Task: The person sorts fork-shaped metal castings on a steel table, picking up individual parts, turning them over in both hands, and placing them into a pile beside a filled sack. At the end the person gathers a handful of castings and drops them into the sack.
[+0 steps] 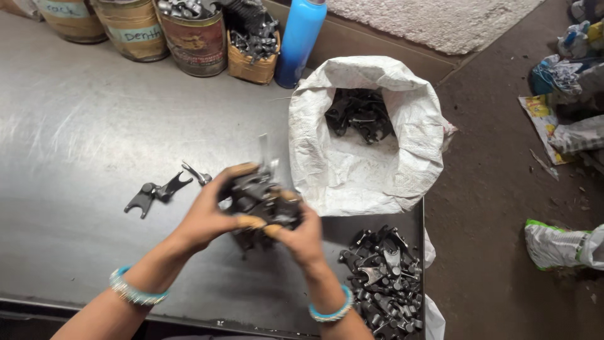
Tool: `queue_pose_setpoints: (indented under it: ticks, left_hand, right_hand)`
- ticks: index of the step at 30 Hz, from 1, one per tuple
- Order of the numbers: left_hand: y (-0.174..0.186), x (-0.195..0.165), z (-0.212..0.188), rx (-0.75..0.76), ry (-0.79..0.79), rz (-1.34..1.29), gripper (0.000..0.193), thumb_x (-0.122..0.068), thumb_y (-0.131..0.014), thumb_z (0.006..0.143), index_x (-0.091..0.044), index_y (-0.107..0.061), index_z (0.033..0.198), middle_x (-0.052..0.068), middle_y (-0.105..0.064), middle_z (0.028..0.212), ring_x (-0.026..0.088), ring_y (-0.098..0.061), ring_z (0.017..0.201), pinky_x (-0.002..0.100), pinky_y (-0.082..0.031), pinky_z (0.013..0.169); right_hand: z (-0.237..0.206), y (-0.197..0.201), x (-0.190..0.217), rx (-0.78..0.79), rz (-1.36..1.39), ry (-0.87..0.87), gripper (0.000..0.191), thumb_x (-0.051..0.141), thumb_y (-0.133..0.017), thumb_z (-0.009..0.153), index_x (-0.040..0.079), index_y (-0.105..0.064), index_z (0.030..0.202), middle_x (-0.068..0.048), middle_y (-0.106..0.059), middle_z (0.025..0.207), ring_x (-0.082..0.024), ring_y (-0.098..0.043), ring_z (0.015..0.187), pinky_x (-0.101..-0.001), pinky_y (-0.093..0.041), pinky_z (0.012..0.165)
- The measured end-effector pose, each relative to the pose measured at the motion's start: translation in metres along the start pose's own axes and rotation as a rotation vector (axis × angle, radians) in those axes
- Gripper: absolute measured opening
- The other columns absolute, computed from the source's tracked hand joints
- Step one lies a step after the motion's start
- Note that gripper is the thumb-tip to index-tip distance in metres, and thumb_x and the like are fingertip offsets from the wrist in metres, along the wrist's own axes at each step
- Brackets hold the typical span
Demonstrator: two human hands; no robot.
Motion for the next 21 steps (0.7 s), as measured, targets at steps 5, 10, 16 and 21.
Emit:
queue_pose_setpoints:
  ticks: [5, 10, 16, 21]
  left_hand:
    - [-0.064, -0.015, 0.095, 0.267, -0.269, -0.129, 0.094, -0.016, -0.097, 0.064, -0.004, -0.053, 0.146, 0.011, -0.055, 0.15, 0.024, -0.053, 0.14, 0.038, -0.041, 0.12]
    - [-0.113, -0.011, 0.193, 0.34, -0.134, -0.126, 0.092, -0.006, -0.092, 0.06, -0.004, -0.054, 0.144, 0.013, -0.062, 0.142, 0.025, -0.058, 0.132, 0.038, -0.05, 0.109]
    - [-0.121, -0.014, 0.212, 0.132, 0.0, 0.04, 0.093, -0.015, -0.092, 0.069, -0.006, -0.043, 0.148, 0.014, -0.06, 0.14, 0.024, -0.061, 0.125, 0.036, -0.052, 0.102]
    - [-0.062, -0.011, 0.155, 0.181, -0.291, -0.022, 0.074, -0.025, -0.09, 0.081, -0.007, -0.057, 0.144, 0.009, -0.062, 0.145, 0.021, -0.064, 0.127, 0.035, -0.06, 0.101]
  right_hand:
    - [0.015, 0.089, 0.045, -0.213, -0.035, 0.044, 0.054, -0.002, -0.081, 0.075, -0.005, -0.066, 0.126, -0.012, -0.073, 0.111, -0.02, -0.07, 0.096, -0.0331, -0.059, 0.087]
    - [0.079, 0.148, 0.071, -0.268, -0.062, 0.209, 0.054, -0.014, -0.069, 0.077, -0.004, -0.062, 0.13, -0.01, -0.07, 0.113, -0.02, -0.071, 0.097, -0.0316, -0.061, 0.082]
    - [0.125, 0.136, 0.067, -0.351, -0.181, 0.026, 0.058, -0.008, -0.062, 0.077, 0.011, -0.055, 0.131, -0.004, -0.07, 0.107, -0.019, -0.07, 0.091, -0.0335, -0.062, 0.07]
    - [0.086, 0.096, 0.078, -0.323, -1.054, 0.581, 0.042, -0.006, -0.08, 0.072, 0.004, -0.072, 0.112, -0.013, -0.072, 0.108, -0.027, -0.066, 0.101, -0.0389, -0.053, 0.089]
Point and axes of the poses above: each hand's wrist, its own z-axis towards the middle knuckle, its own y-axis out of the back of the hand, x = y × z, the point moved 2 cm from there along z, towards the middle knuckle
